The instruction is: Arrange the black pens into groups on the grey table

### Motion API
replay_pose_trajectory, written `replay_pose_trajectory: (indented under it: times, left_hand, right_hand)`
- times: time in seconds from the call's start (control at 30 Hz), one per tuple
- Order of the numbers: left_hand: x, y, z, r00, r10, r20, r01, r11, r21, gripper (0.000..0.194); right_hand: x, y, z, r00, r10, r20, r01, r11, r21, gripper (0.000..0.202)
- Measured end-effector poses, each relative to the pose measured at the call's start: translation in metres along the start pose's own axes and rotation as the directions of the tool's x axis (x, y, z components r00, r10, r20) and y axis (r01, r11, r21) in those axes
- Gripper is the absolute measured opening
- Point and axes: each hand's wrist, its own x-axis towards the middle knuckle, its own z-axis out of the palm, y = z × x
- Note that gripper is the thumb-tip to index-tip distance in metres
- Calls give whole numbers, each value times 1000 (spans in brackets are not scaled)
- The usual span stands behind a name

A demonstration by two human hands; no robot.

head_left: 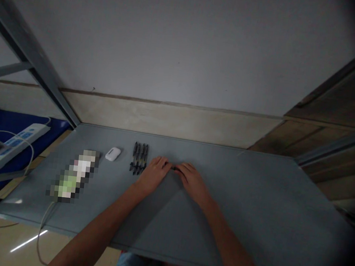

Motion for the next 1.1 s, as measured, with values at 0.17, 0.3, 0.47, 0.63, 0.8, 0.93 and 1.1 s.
replay_pose_trajectory:
  times: [0.17, 0.3, 0.47, 0.63, 0.8, 0.93, 1.1]
  left_hand:
    - [1, -1, -2, 999, 11, 52, -11, 1000, -14, 24]
    - [0, 0, -3, 998, 6, 59, -7, 1000, 10, 24]
    - [1, 1, -4, 999, -3, 46, 3, 1000, 11, 25]
    - [-7, -24, -33, 993, -71, -98, 60, 992, -106, 26]
    - [-57, -77, -58, 958, -233, -170, 215, 970, -116, 27]
    - [-98, -94, -55, 987, -163, 1, 163, 986, -27, 34]
    - [-112, -86, -42, 996, -66, 61, 62, 996, 63, 41]
  right_hand:
    - [-2, -3, -6, 999, -36, 1, 36, 999, 33, 23]
    - [-2, -3, -10, 998, -63, -7, 63, 998, 26, 23]
    - [-1, -3, -5, 998, -48, -39, 49, 999, 13, 22]
    - [0, 0, -4, 998, -2, -56, 3, 1000, 15, 23]
    - [-1, 9, -9, 985, 76, -158, -74, 997, 19, 24]
    - [-1, 10, -9, 983, 70, -173, -66, 997, 27, 25]
    - [-1, 6, -7, 988, 48, -144, -46, 999, 19, 25]
